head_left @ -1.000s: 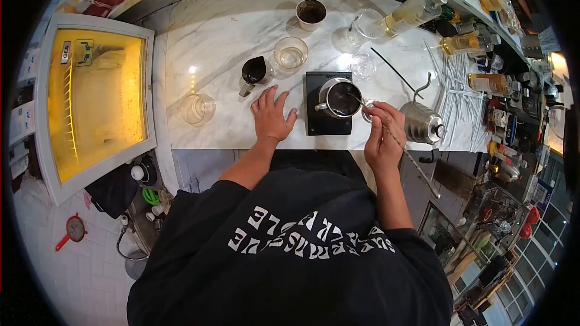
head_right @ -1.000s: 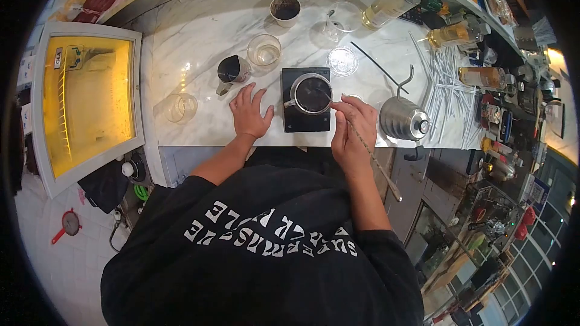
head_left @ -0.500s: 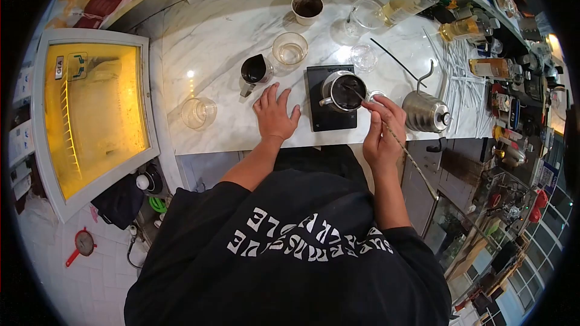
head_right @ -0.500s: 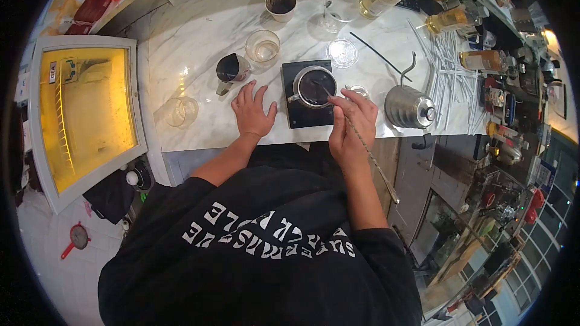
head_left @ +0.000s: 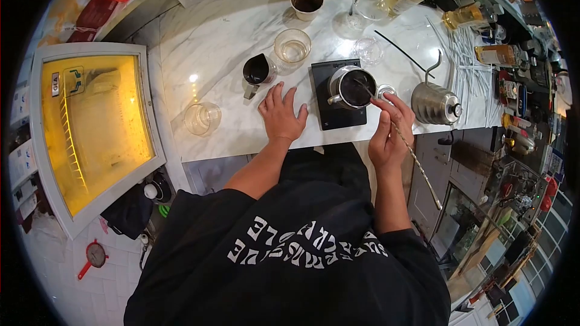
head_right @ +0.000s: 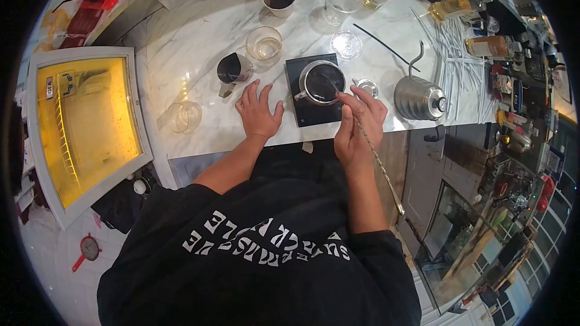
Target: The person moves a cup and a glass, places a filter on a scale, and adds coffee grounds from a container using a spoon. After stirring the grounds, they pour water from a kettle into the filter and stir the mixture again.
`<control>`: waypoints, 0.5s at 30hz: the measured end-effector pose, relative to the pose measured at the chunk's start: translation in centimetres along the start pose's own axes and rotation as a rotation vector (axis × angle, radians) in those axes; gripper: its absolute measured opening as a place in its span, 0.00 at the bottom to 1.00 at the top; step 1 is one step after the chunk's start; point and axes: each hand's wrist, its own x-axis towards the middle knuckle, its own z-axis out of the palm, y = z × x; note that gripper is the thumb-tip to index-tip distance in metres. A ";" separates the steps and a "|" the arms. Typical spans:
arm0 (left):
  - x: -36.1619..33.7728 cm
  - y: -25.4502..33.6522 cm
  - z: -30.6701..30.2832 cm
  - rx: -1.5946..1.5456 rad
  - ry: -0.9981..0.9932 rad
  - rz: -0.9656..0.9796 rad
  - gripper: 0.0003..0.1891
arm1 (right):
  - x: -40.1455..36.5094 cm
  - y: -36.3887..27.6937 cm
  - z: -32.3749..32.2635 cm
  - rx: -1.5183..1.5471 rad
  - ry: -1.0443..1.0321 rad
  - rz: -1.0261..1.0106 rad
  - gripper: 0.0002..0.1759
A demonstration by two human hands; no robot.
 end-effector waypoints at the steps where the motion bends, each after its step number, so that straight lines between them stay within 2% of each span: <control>1: 0.0 0.0 0.0 0.002 0.003 0.001 0.29 | 0.0 0.1 0.0 -0.002 0.005 0.004 0.09; 5: -0.1 -0.2 0.4 -0.021 0.008 0.013 0.32 | -0.5 1.3 -0.9 0.030 0.017 0.041 0.09; 12: 0.0 0.0 0.0 -0.005 0.006 -0.004 0.31 | -0.1 1.3 -0.7 0.058 -0.095 -0.061 0.09; 15: 0.1 0.1 0.1 -0.001 0.009 -0.008 0.31 | 0.3 1.3 -1.1 0.061 -0.062 -0.044 0.09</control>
